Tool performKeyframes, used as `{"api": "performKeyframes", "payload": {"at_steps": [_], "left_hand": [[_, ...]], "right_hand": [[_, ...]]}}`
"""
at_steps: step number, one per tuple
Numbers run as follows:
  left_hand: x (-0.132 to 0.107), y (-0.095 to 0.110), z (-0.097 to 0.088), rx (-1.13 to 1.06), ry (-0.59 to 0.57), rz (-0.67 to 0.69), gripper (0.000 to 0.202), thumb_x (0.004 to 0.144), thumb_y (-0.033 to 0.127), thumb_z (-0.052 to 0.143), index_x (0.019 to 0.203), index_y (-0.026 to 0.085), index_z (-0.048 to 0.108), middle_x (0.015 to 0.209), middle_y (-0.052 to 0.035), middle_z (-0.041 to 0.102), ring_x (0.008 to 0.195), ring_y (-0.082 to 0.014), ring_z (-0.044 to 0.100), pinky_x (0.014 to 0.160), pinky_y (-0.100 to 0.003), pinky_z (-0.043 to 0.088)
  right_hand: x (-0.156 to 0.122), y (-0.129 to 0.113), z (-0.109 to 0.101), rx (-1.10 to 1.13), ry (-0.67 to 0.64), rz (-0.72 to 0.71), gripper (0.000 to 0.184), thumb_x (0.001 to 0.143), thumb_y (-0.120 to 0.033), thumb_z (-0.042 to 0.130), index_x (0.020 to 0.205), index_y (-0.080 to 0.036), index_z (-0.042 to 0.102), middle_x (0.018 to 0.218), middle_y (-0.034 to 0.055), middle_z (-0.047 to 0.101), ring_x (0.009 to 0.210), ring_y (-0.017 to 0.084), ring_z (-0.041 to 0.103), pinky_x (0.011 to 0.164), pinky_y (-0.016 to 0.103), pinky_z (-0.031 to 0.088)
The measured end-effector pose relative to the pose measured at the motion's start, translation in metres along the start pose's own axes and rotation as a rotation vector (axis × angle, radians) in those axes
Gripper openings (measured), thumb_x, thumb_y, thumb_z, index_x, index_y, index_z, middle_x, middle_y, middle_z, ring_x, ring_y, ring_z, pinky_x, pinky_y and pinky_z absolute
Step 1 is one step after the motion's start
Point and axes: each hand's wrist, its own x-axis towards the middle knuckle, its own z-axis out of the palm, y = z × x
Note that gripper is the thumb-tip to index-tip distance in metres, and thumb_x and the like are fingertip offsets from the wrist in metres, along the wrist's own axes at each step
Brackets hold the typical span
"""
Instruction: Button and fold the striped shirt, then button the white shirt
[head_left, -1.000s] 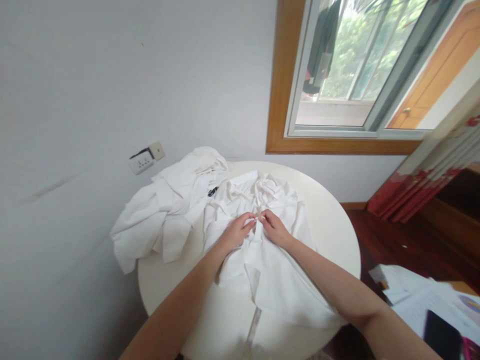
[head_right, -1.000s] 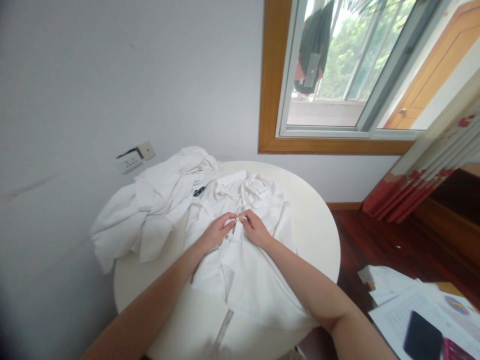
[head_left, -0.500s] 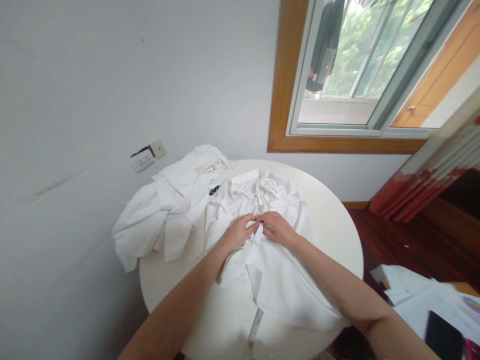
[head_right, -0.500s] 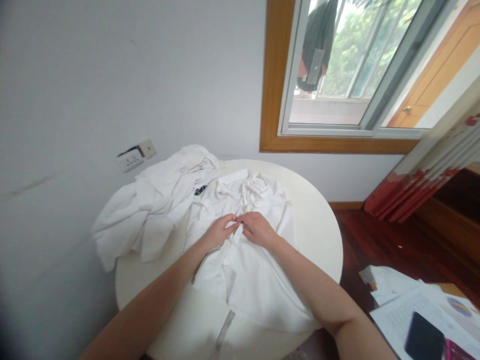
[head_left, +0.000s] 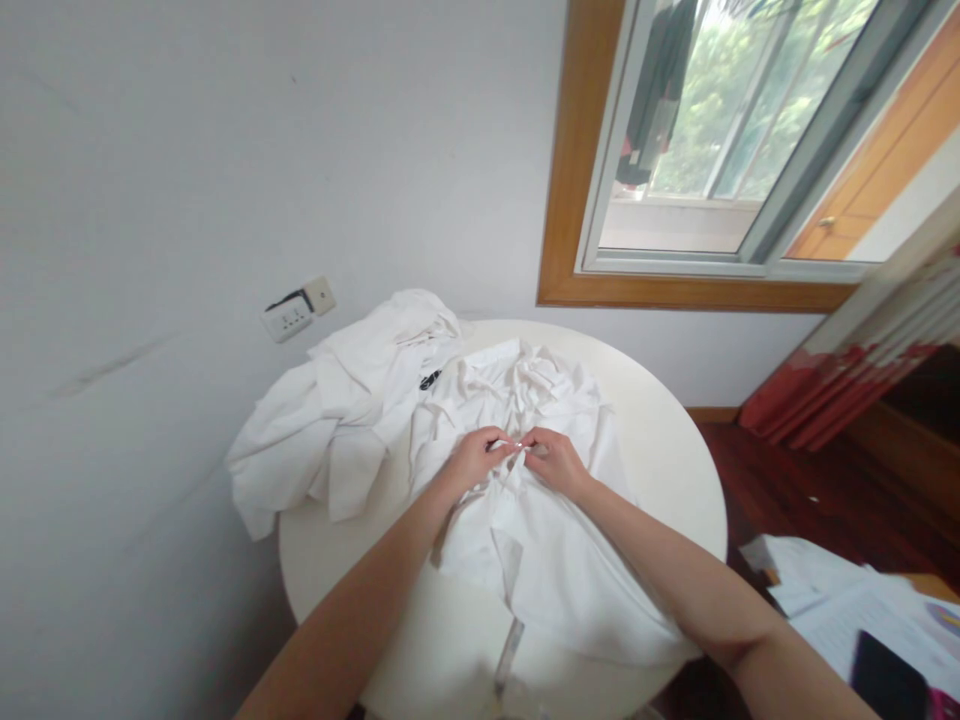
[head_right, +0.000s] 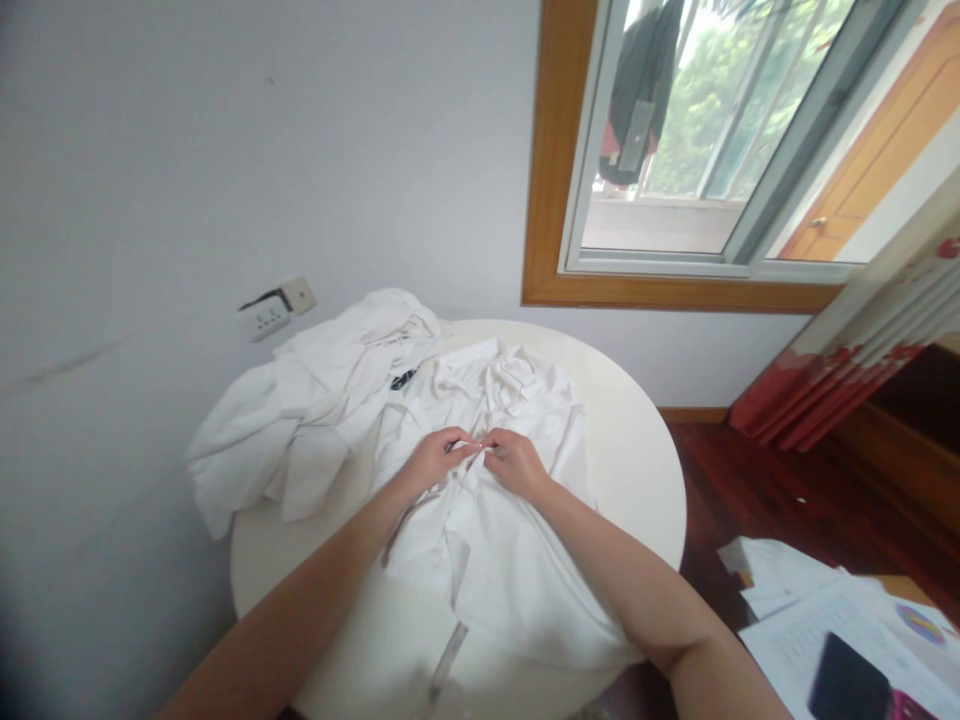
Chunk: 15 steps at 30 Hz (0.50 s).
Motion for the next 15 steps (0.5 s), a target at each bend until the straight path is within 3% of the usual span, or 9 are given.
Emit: {"api": "performKeyframes", "payload": {"at_steps": [5, 11, 15], "left_hand": [[-0.001, 0.004, 0.000, -0.120, 0.022, 0.022, 0.028, 0.076, 0.044, 0.056, 0.075, 0.017, 0.065, 0.075, -0.0003, 0.064, 0.073, -0.0139, 0.055, 0.070, -0.023, 0.042], [-0.002, 0.000, 0.003, -0.274, 0.006, -0.117, 0.035, 0.077, 0.050, 0.053, 0.073, 0.016, 0.061, 0.062, 0.0032, 0.054, 0.060, -0.0110, 0.048, 0.057, -0.021, 0.038], [-0.004, 0.002, 0.002, -0.380, 0.112, -0.178, 0.037, 0.080, 0.053, 0.048, 0.075, 0.016, 0.056, 0.065, 0.0023, 0.054, 0.058, -0.0102, 0.048, 0.053, -0.021, 0.037]], "right_hand": [[0.004, 0.006, -0.001, 0.038, 0.038, -0.136, 0.006, 0.078, -0.020, 0.057, 0.080, -0.021, 0.062, 0.084, 0.0029, 0.063, 0.082, 0.016, 0.060, 0.076, 0.028, 0.046], [0.003, 0.004, -0.004, -0.079, 0.030, -0.227, 0.011, 0.080, -0.018, 0.051, 0.081, -0.023, 0.061, 0.093, 0.0047, 0.061, 0.085, 0.016, 0.059, 0.074, 0.028, 0.048], [0.002, 0.002, -0.010, -0.183, 0.016, -0.219, 0.015, 0.080, -0.015, 0.047, 0.085, -0.023, 0.059, 0.099, 0.0052, 0.062, 0.089, 0.016, 0.059, 0.076, 0.028, 0.047]]}}
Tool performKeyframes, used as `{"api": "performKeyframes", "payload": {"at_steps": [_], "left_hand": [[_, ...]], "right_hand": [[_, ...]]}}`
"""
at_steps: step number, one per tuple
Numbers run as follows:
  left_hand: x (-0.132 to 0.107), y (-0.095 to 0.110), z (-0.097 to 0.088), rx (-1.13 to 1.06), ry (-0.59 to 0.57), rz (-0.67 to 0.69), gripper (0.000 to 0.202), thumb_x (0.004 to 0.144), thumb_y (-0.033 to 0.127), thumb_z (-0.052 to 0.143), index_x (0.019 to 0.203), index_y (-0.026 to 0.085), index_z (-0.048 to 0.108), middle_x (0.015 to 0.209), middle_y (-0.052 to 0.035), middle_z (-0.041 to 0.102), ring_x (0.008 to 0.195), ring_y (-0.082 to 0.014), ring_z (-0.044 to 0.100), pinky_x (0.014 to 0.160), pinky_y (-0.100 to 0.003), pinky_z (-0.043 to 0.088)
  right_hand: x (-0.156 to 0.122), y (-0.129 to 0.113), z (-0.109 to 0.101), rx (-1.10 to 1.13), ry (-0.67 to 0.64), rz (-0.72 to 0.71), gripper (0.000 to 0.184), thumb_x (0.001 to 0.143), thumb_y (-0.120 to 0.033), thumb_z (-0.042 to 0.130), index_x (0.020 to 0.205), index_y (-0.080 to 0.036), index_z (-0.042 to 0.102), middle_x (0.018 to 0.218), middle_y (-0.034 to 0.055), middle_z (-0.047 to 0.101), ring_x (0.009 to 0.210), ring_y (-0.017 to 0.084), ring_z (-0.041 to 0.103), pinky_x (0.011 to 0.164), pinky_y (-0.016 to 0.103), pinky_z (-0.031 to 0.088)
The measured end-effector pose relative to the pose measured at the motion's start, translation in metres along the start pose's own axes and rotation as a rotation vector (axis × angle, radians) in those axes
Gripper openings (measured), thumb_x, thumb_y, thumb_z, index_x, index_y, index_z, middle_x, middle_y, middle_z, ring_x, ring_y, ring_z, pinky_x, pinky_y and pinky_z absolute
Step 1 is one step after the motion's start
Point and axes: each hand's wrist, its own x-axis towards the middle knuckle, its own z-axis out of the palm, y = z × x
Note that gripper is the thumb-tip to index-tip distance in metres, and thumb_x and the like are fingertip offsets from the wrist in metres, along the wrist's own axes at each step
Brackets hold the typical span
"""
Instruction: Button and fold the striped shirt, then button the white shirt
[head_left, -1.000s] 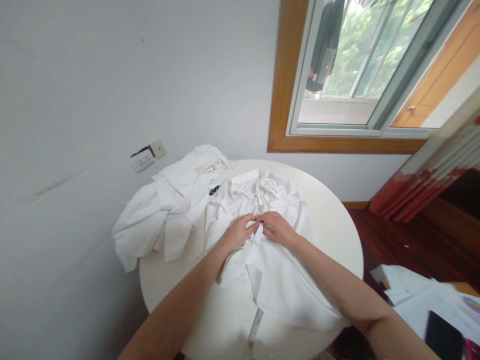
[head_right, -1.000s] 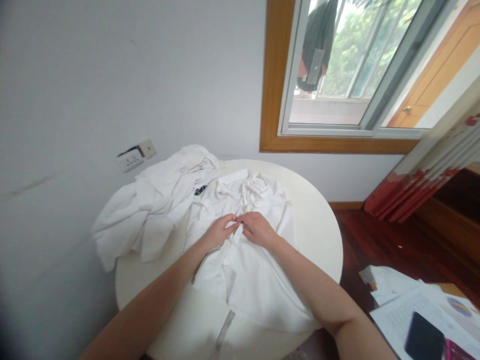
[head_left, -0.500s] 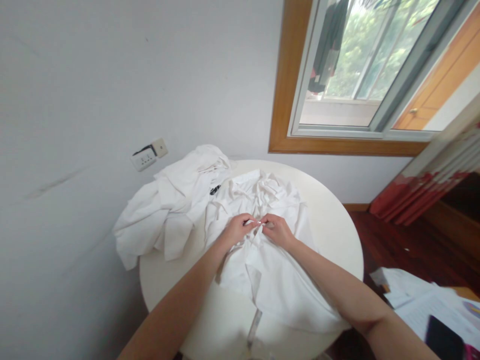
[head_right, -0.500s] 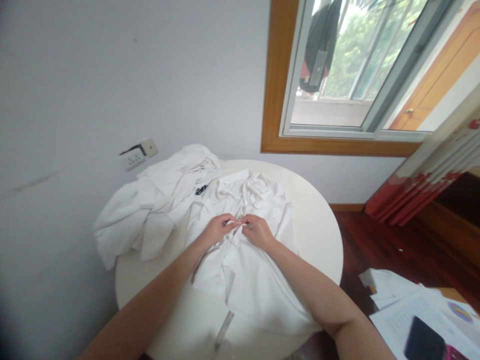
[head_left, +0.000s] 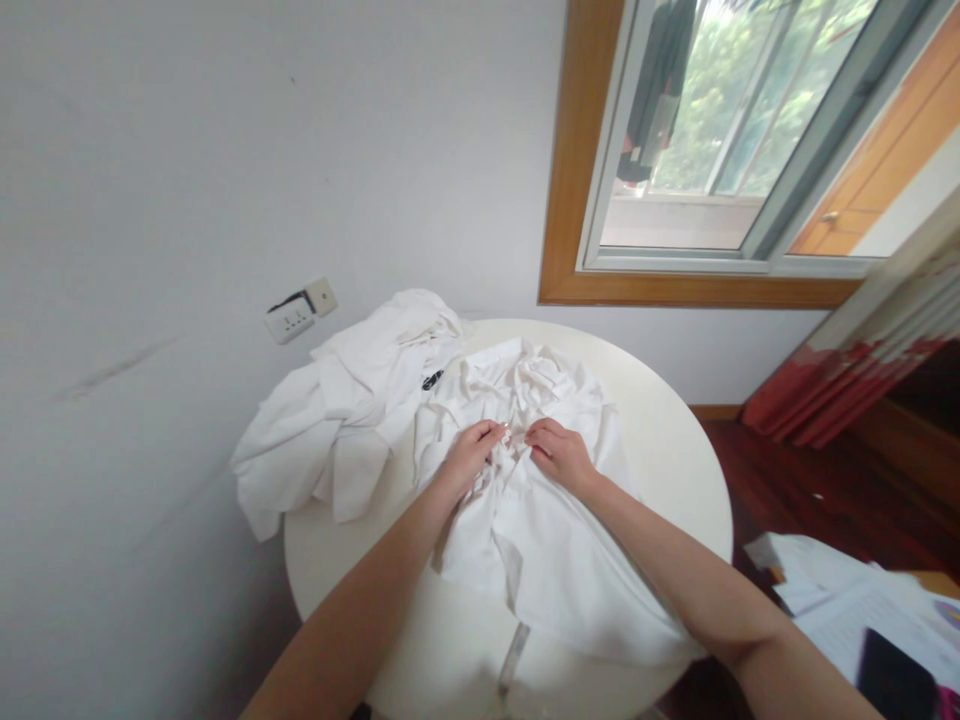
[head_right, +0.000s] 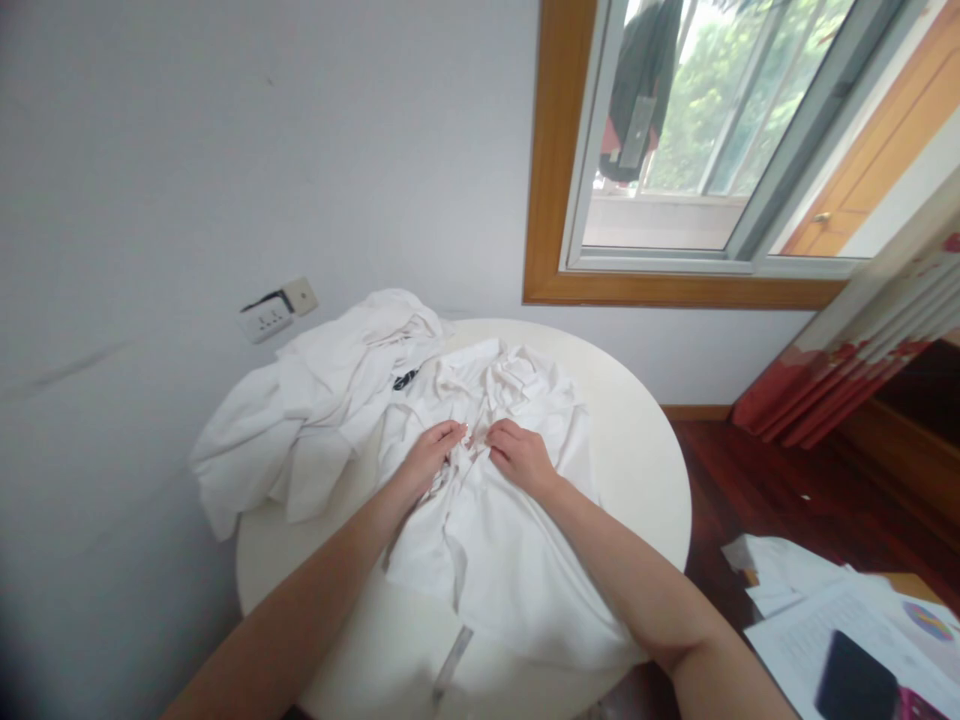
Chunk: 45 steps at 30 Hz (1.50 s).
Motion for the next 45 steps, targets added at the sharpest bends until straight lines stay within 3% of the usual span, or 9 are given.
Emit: {"api": "performKeyframes", "payload": {"at_steps": [5, 8, 12, 15, 21, 29, 34, 41, 45], "left_hand": [[-0.007, 0.008, -0.004, 0.154, 0.056, 0.156, 0.033, 0.088, 0.046, 0.037, 0.075, 0.019, 0.050, 0.068, 0.0021, 0.051, 0.065, -0.0114, 0.048, 0.062, -0.022, 0.040], [-0.013, 0.016, -0.007, 0.411, 0.041, 0.293, 0.022, 0.082, 0.042, 0.051, 0.081, 0.019, 0.050, 0.075, 0.0015, 0.052, 0.072, -0.0130, 0.049, 0.072, -0.025, 0.041], [-0.022, 0.032, -0.008, 0.700, -0.073, 0.477, 0.021, 0.080, 0.021, 0.054, 0.100, 0.021, 0.056, 0.100, -0.0045, 0.058, 0.096, -0.0194, 0.050, 0.091, -0.036, 0.037], [-0.027, 0.041, -0.006, 0.760, -0.198, 0.577, 0.027, 0.080, 0.010, 0.048, 0.097, 0.025, 0.062, 0.110, -0.0045, 0.058, 0.110, -0.0212, 0.046, 0.106, -0.043, 0.024], [-0.030, 0.039, -0.003, 0.585, -0.377, 0.494, 0.025, 0.086, 0.027, 0.048, 0.108, 0.024, 0.059, 0.094, -0.0034, 0.062, 0.095, -0.0179, 0.053, 0.101, -0.035, 0.033], [-0.022, 0.029, -0.009, 0.513, -0.421, 0.427, 0.033, 0.091, 0.030, 0.038, 0.115, 0.024, 0.059, 0.098, -0.0058, 0.058, 0.097, -0.0177, 0.051, 0.089, -0.029, 0.039], [-0.015, 0.018, -0.001, 0.516, -0.404, 0.461, 0.030, 0.087, 0.032, 0.048, 0.112, 0.025, 0.063, 0.095, -0.0056, 0.061, 0.093, -0.0181, 0.053, 0.085, -0.029, 0.040], [-0.016, 0.013, 0.015, 0.649, -0.242, 0.372, 0.025, 0.084, 0.042, 0.052, 0.093, 0.027, 0.070, 0.087, -0.0021, 0.066, 0.084, -0.0170, 0.059, 0.082, -0.027, 0.039], [-0.018, 0.014, 0.016, 0.624, -0.167, 0.373, 0.027, 0.084, 0.046, 0.052, 0.090, 0.025, 0.069, 0.088, -0.0018, 0.068, 0.084, -0.0168, 0.059, 0.081, -0.027, 0.040]], "right_hand": [[0.002, -0.001, -0.008, 0.251, 0.119, 0.164, 0.010, 0.077, -0.015, 0.047, 0.083, -0.022, 0.049, 0.100, 0.0044, 0.065, 0.091, 0.018, 0.060, 0.082, 0.033, 0.045], [0.005, 0.000, -0.010, 0.370, 0.185, 0.258, 0.006, 0.075, -0.015, 0.046, 0.077, -0.021, 0.047, 0.081, 0.0008, 0.064, 0.078, 0.016, 0.059, 0.076, 0.031, 0.045], [0.009, 0.001, -0.012, 0.213, 0.282, 0.282, 0.007, 0.069, -0.014, 0.044, 0.069, -0.020, 0.048, 0.065, -0.0022, 0.050, 0.065, 0.014, 0.048, 0.064, 0.026, 0.039], [0.011, -0.001, -0.016, 0.137, 0.299, 0.240, 0.014, 0.068, -0.012, 0.042, 0.071, -0.020, 0.052, 0.068, -0.0010, 0.051, 0.066, 0.015, 0.046, 0.065, 0.027, 0.038], [0.017, 0.007, -0.025, 0.113, 0.335, 0.237, 0.018, 0.067, -0.012, 0.042, 0.064, -0.020, 0.057, 0.067, 0.0011, 0.052, 0.068, 0.016, 0.048, 0.069, 0.030, 0.039], [0.017, 0.038, -0.015, 0.276, 0.381, 0.482, 0.017, 0.065, -0.020, 0.042, 0.065, -0.019, 0.059, 0.068, 0.0006, 0.056, 0.070, 0.017, 0.051, 0.069, 0.029, 0.041], [0.014, 0.043, -0.010, 0.347, 0.357, 0.601, 0.016, 0.063, -0.023, 0.041, 0.062, -0.019, 0.057, 0.055, -0.0017, 0.051, 0.057, 0.015, 0.047, 0.055, 0.025, 0.038], [0.013, 0.038, -0.016, 0.261, 0.312, 0.509, 0.019, 0.065, -0.020, 0.041, 0.064, -0.019, 0.060, 0.063, 0.0002, 0.058, 0.068, 0.017, 0.054, 0.068, 0.029, 0.044], [0.012, 0.022, -0.032, 0.152, 0.158, 0.132, 0.029, 0.068, -0.014, 0.044, 0.084, -0.021, 0.067, 0.092, 0.0043, 0.067, 0.094, 0.021, 0.057, 0.090, 0.038, 0.040]]}}
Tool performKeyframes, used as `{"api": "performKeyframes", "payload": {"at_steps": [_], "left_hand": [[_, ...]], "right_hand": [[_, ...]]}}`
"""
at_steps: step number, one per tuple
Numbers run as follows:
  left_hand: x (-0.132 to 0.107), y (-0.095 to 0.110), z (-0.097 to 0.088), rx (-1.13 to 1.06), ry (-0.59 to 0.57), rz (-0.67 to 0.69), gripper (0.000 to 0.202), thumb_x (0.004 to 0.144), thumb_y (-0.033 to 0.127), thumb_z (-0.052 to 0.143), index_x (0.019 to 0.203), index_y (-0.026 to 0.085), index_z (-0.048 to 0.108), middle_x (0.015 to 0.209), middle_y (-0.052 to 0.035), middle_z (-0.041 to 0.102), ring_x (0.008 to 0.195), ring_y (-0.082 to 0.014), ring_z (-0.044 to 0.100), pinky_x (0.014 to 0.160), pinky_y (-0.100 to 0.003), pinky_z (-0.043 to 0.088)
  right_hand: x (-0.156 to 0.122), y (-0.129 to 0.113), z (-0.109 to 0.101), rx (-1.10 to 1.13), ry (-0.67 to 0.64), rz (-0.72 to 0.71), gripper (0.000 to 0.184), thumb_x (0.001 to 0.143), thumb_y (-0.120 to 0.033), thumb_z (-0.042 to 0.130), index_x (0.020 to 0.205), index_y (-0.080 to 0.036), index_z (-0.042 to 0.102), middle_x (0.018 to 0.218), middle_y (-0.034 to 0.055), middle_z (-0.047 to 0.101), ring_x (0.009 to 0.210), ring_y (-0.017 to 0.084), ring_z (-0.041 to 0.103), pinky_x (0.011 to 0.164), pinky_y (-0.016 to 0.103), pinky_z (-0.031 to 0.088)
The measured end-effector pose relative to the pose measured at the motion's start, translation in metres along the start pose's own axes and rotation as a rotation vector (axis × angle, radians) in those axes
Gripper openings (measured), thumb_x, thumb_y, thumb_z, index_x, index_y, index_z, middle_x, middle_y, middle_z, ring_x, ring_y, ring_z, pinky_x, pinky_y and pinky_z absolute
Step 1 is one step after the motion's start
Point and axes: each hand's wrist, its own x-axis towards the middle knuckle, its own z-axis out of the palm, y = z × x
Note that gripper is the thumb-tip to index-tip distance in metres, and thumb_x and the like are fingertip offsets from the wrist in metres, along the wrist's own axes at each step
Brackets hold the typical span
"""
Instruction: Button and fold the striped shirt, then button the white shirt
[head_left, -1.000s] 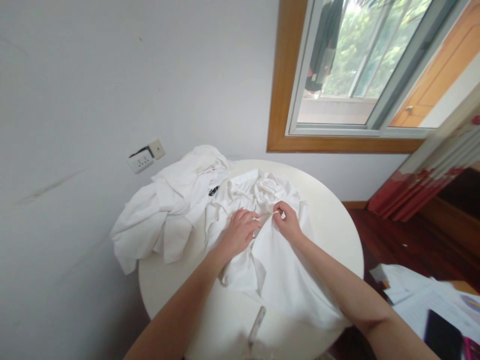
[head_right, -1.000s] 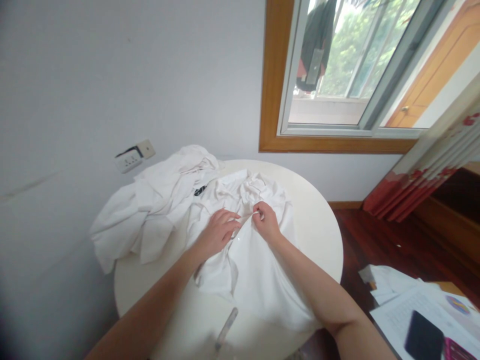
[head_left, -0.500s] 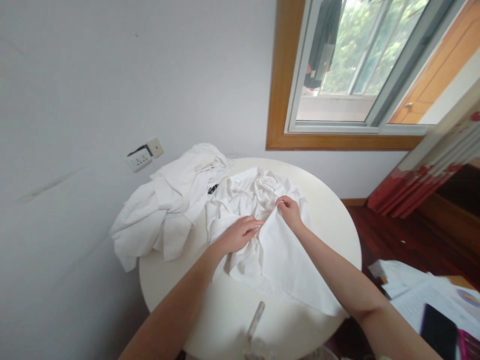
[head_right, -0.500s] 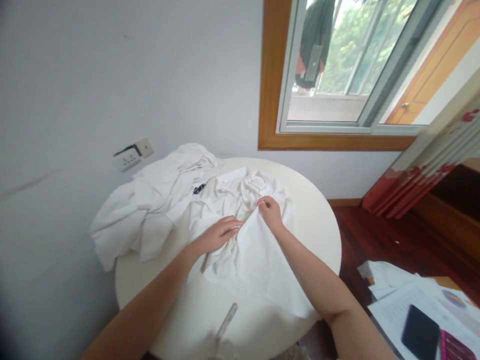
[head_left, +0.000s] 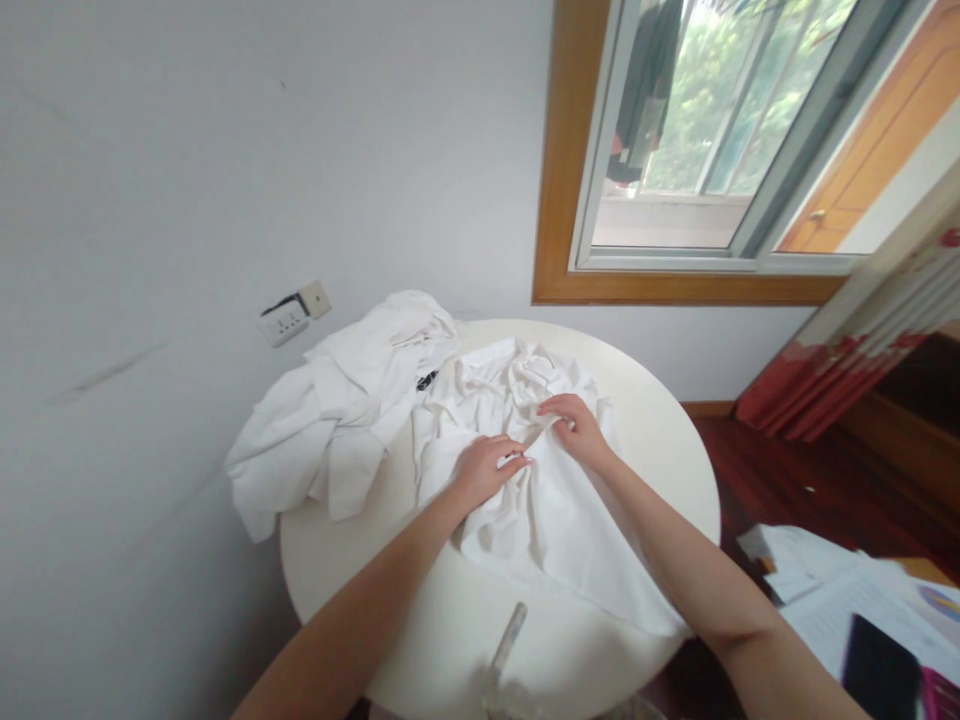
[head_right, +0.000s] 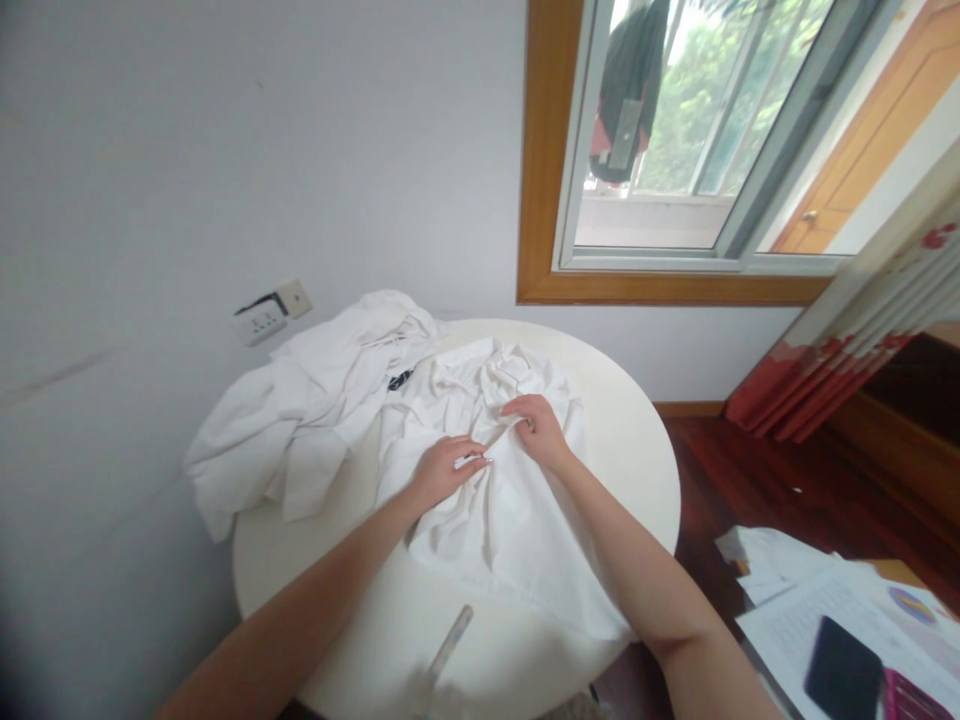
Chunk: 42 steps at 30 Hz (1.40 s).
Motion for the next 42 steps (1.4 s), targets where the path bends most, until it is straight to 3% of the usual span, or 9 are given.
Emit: {"api": "performKeyframes", "payload": {"at_steps": [3, 5, 7, 13, 17, 22, 27, 34, 42], "left_hand": [[-0.001, -0.003, 0.000, -0.100, 0.058, -0.035, 0.026, 0.083, 0.043, 0.053, 0.090, 0.023, 0.068, 0.092, -0.0031, 0.068, 0.087, -0.0171, 0.060, 0.081, -0.027, 0.041], [-0.001, -0.005, 0.000, -0.194, 0.100, -0.092, 0.024, 0.082, 0.040, 0.055, 0.089, 0.021, 0.068, 0.093, -0.0033, 0.068, 0.089, -0.0175, 0.060, 0.083, -0.027, 0.042], [-0.001, -0.007, -0.002, -0.276, 0.111, -0.161, 0.023, 0.080, 0.040, 0.057, 0.087, 0.020, 0.067, 0.091, -0.0020, 0.068, 0.089, -0.0176, 0.060, 0.084, -0.027, 0.042], [-0.003, -0.011, -0.007, -0.477, -0.033, -0.268, 0.026, 0.079, 0.042, 0.055, 0.085, 0.018, 0.065, 0.086, 0.0008, 0.067, 0.085, -0.0170, 0.059, 0.078, -0.024, 0.042], [-0.004, -0.014, -0.006, -0.425, -0.126, -0.258, 0.030, 0.078, 0.045, 0.053, 0.081, 0.017, 0.064, 0.078, 0.0009, 0.064, 0.080, -0.0170, 0.057, 0.073, -0.024, 0.041], [-0.001, -0.015, -0.012, -0.420, -0.233, -0.215, 0.037, 0.081, 0.047, 0.048, 0.084, 0.014, 0.065, 0.079, -0.0007, 0.063, 0.076, -0.0157, 0.053, 0.068, -0.023, 0.038], [0.002, -0.015, -0.022, -0.484, -0.334, -0.234, 0.037, 0.079, 0.047, 0.052, 0.075, 0.012, 0.063, 0.065, 0.0016, 0.055, 0.064, -0.0122, 0.045, 0.059, -0.021, 0.032], [-0.004, -0.013, -0.018, -0.703, -0.260, -0.307, 0.036, 0.076, 0.047, 0.056, 0.074, 0.011, 0.062, 0.067, 0.0013, 0.055, 0.066, -0.0118, 0.046, 0.063, -0.022, 0.034], [-0.004, -0.008, -0.012, -0.636, -0.111, -0.271, 0.033, 0.080, 0.044, 0.051, 0.075, 0.013, 0.060, 0.070, 0.0004, 0.058, 0.071, -0.0141, 0.050, 0.067, -0.023, 0.038]], "right_hand": [[-0.002, -0.020, -0.006, -0.029, -0.320, -0.246, 0.040, 0.072, -0.016, 0.050, 0.109, -0.025, 0.064, 0.108, 0.0040, 0.065, 0.105, 0.022, 0.054, 0.097, 0.040, 0.036], [-0.004, -0.030, -0.007, -0.029, -0.471, -0.277, 0.045, 0.076, -0.020, 0.052, 0.121, -0.025, 0.057, 0.111, 0.0051, 0.064, 0.103, 0.022, 0.056, 0.094, 0.039, 0.039], [-0.005, -0.036, -0.008, -0.013, -0.520, -0.258, 0.046, 0.080, -0.024, 0.052, 0.126, -0.024, 0.052, 0.113, 0.0061, 0.064, 0.101, 0.021, 0.057, 0.091, 0.037, 0.041], [-0.006, -0.039, -0.003, 0.031, -0.528, -0.260, 0.033, 0.087, -0.027, 0.047, 0.118, -0.023, 0.059, 0.102, 0.0061, 0.067, 0.091, 0.018, 0.060, 0.084, 0.033, 0.044], [-0.008, -0.037, 0.008, -0.014, -0.494, -0.283, 0.023, 0.087, -0.031, 0.051, 0.104, -0.021, 0.064, 0.093, 0.0060, 0.068, 0.087, 0.018, 0.060, 0.081, 0.032, 0.044], [-0.013, -0.036, 0.019, -0.007, -0.407, -0.204, 0.019, 0.084, -0.036, 0.058, 0.090, -0.019, 0.065, 0.084, 0.0063, 0.066, 0.082, 0.018, 0.059, 0.077, 0.031, 0.045], [-0.015, -0.036, 0.021, 0.081, -0.384, -0.076, 0.019, 0.081, -0.038, 0.062, 0.083, -0.019, 0.064, 0.080, 0.0041, 0.064, 0.076, 0.016, 0.059, 0.073, 0.029, 0.045], [-0.016, -0.031, 0.021, 0.142, -0.326, -0.077, 0.018, 0.082, -0.034, 0.059, 0.075, -0.018, 0.059, 0.075, 0.0023, 0.059, 0.073, 0.014, 0.056, 0.071, 0.027, 0.044], [-0.020, -0.030, 0.025, -0.028, -0.239, -0.233, 0.015, 0.090, -0.028, 0.046, 0.083, -0.019, 0.055, 0.078, 0.0050, 0.057, 0.080, 0.017, 0.052, 0.074, 0.032, 0.043]]}}
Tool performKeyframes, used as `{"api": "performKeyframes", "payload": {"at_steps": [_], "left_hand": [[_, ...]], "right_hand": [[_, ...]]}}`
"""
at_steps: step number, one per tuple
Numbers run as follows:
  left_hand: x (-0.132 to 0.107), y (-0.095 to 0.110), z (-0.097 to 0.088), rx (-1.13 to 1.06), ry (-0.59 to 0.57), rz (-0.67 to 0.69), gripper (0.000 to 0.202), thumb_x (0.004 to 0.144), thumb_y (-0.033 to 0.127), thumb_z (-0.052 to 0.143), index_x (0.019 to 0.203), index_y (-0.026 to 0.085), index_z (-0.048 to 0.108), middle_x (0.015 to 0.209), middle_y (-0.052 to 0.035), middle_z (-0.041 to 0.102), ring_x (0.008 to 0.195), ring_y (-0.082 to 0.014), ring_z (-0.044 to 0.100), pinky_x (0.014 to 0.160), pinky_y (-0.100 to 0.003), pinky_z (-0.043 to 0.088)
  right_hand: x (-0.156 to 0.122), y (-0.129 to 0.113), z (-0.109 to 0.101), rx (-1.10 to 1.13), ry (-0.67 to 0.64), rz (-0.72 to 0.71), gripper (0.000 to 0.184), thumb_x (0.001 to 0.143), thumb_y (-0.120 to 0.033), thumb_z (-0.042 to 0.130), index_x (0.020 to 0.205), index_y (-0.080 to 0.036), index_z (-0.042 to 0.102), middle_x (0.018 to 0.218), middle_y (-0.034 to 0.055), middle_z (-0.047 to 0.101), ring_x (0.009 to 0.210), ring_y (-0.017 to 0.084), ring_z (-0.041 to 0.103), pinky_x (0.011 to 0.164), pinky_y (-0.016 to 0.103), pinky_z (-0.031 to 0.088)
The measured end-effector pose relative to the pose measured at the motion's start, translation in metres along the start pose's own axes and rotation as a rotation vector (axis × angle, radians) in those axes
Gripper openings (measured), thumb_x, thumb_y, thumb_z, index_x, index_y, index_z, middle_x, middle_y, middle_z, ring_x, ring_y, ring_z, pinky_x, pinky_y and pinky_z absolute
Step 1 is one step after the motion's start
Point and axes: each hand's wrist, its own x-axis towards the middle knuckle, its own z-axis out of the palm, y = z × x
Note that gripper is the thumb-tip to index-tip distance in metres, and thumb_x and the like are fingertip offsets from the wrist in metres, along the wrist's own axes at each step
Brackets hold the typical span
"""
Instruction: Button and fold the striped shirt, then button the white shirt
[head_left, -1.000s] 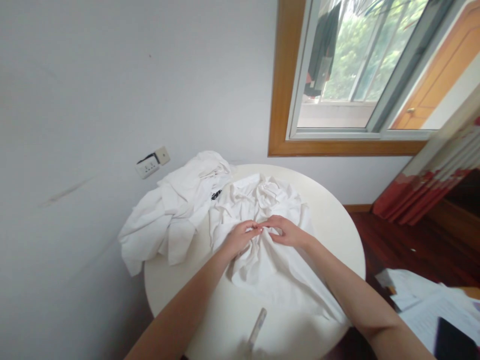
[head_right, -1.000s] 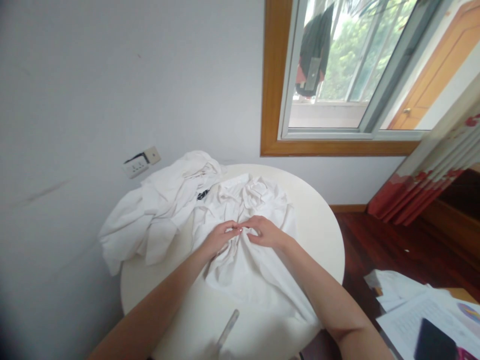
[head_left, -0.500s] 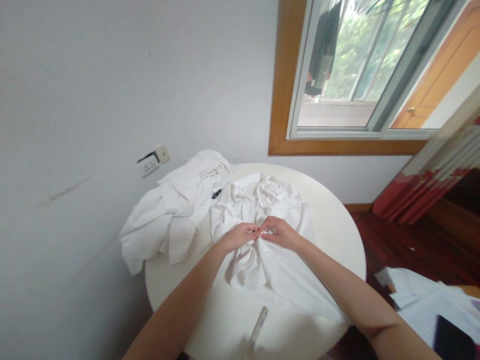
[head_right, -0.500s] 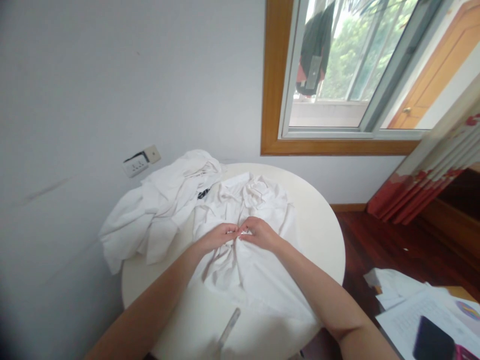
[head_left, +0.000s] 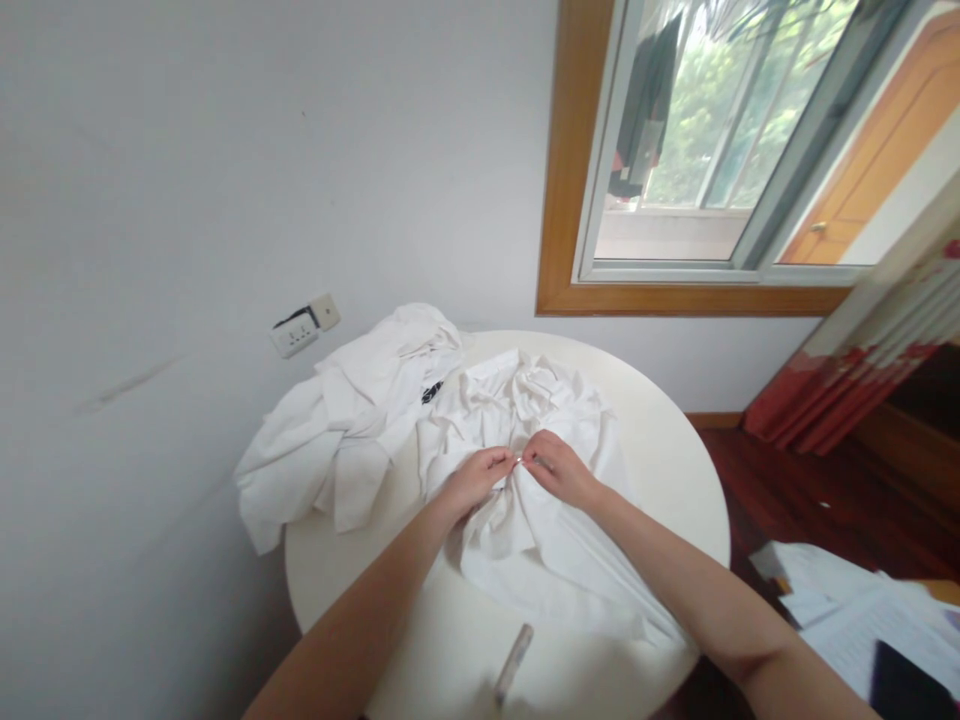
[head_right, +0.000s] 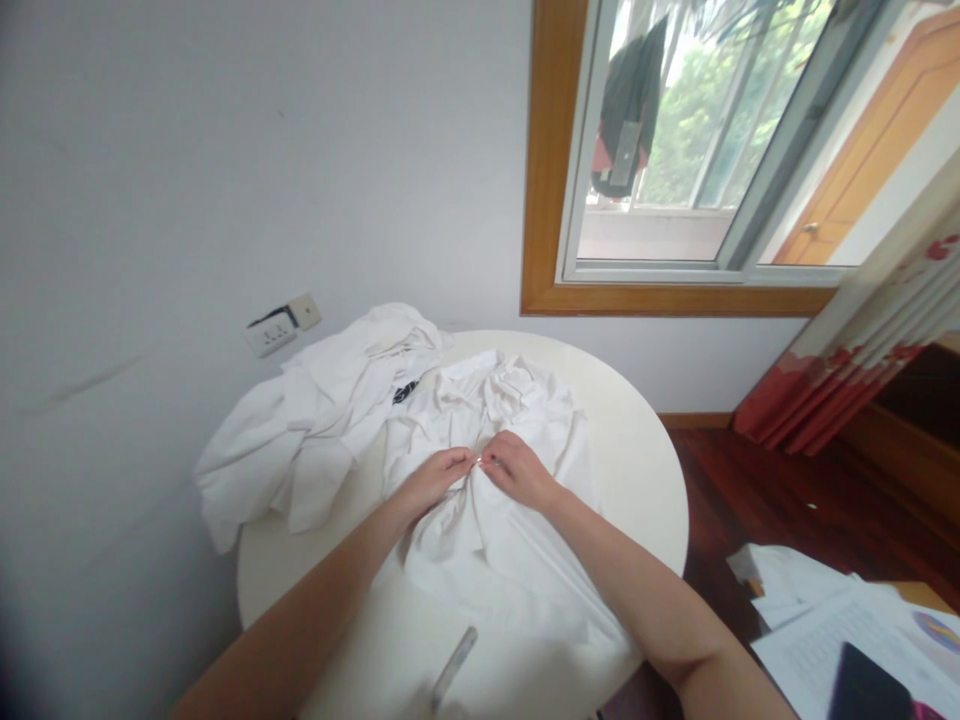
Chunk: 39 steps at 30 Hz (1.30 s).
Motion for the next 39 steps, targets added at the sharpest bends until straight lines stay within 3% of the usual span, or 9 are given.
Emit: {"api": "performKeyframes", "payload": {"at_steps": [5, 8, 13, 17, 21, 27, 32, 39], "left_hand": [[-0.002, 0.009, 0.006, 0.176, 0.101, 0.066, 0.029, 0.084, 0.040, 0.044, 0.072, 0.016, 0.056, 0.068, 0.0024, 0.055, 0.071, -0.0135, 0.050, 0.068, -0.022, 0.038], [-0.002, 0.012, 0.011, 0.214, 0.150, 0.108, 0.029, 0.086, 0.038, 0.040, 0.070, 0.017, 0.053, 0.068, 0.0018, 0.053, 0.072, -0.0137, 0.050, 0.068, -0.022, 0.038], [-0.003, 0.011, 0.012, 0.261, 0.182, 0.157, 0.026, 0.086, 0.035, 0.040, 0.071, 0.018, 0.052, 0.070, 0.0014, 0.054, 0.072, -0.0137, 0.051, 0.070, -0.023, 0.038], [-0.004, 0.008, 0.006, 0.226, 0.098, 0.145, 0.026, 0.086, 0.035, 0.041, 0.074, 0.017, 0.055, 0.070, 0.0018, 0.055, 0.073, -0.0136, 0.051, 0.070, -0.022, 0.039], [-0.003, 0.007, 0.001, 0.156, 0.024, 0.105, 0.028, 0.085, 0.037, 0.043, 0.075, 0.015, 0.057, 0.070, 0.0014, 0.055, 0.074, -0.0140, 0.051, 0.069, -0.022, 0.039], [-0.004, 0.008, 0.001, 0.124, 0.018, 0.115, 0.030, 0.085, 0.040, 0.045, 0.080, 0.015, 0.059, 0.075, 0.0003, 0.056, 0.078, -0.0147, 0.051, 0.072, -0.023, 0.040], [-0.004, 0.006, 0.002, 0.133, 0.028, 0.142, 0.029, 0.086, 0.040, 0.043, 0.080, 0.016, 0.057, 0.075, 0.0008, 0.056, 0.077, -0.0142, 0.051, 0.073, -0.022, 0.040], [-0.002, 0.003, 0.002, 0.098, 0.030, 0.162, 0.024, 0.085, 0.036, 0.045, 0.080, 0.016, 0.058, 0.078, 0.0005, 0.058, 0.080, -0.0145, 0.052, 0.076, -0.024, 0.040]], "right_hand": [[-0.004, 0.005, 0.000, -0.260, -0.041, -0.230, 0.016, 0.092, -0.023, 0.042, 0.092, -0.020, 0.058, 0.086, 0.0075, 0.059, 0.088, 0.019, 0.052, 0.082, 0.037, 0.042], [-0.005, 0.007, 0.000, -0.336, -0.045, -0.289, 0.016, 0.092, -0.022, 0.041, 0.094, -0.021, 0.057, 0.093, 0.0089, 0.059, 0.094, 0.020, 0.052, 0.085, 0.038, 0.042], [-0.005, 0.004, 0.000, -0.278, -0.057, -0.193, 0.015, 0.093, -0.023, 0.039, 0.094, -0.019, 0.054, 0.087, 0.0078, 0.060, 0.087, 0.019, 0.054, 0.085, 0.038, 0.044], [-0.004, -0.002, 0.000, -0.144, -0.082, -0.037, 0.014, 0.092, -0.028, 0.044, 0.096, -0.020, 0.054, 0.086, 0.0060, 0.061, 0.083, 0.017, 0.055, 0.078, 0.032, 0.046], [-0.003, -0.007, -0.001, -0.119, -0.106, -0.012, 0.015, 0.092, -0.030, 0.044, 0.092, -0.020, 0.056, 0.085, 0.0049, 0.062, 0.083, 0.016, 0.056, 0.079, 0.031, 0.045], [-0.003, -0.004, 0.000, -0.060, -0.058, 0.074, 0.015, 0.089, -0.034, 0.052, 0.091, -0.019, 0.056, 0.086, 0.0052, 0.063, 0.081, 0.016, 0.058, 0.074, 0.029, 0.046], [-0.001, -0.003, -0.001, -0.040, -0.074, 0.056, 0.018, 0.091, -0.034, 0.048, 0.085, -0.019, 0.056, 0.080, 0.0041, 0.062, 0.076, 0.016, 0.057, 0.072, 0.028, 0.045], [-0.002, -0.005, -0.001, -0.185, -0.142, -0.099, 0.020, 0.094, -0.029, 0.037, 0.091, -0.019, 0.054, 0.082, 0.0070, 0.057, 0.079, 0.018, 0.052, 0.073, 0.031, 0.043]]}}
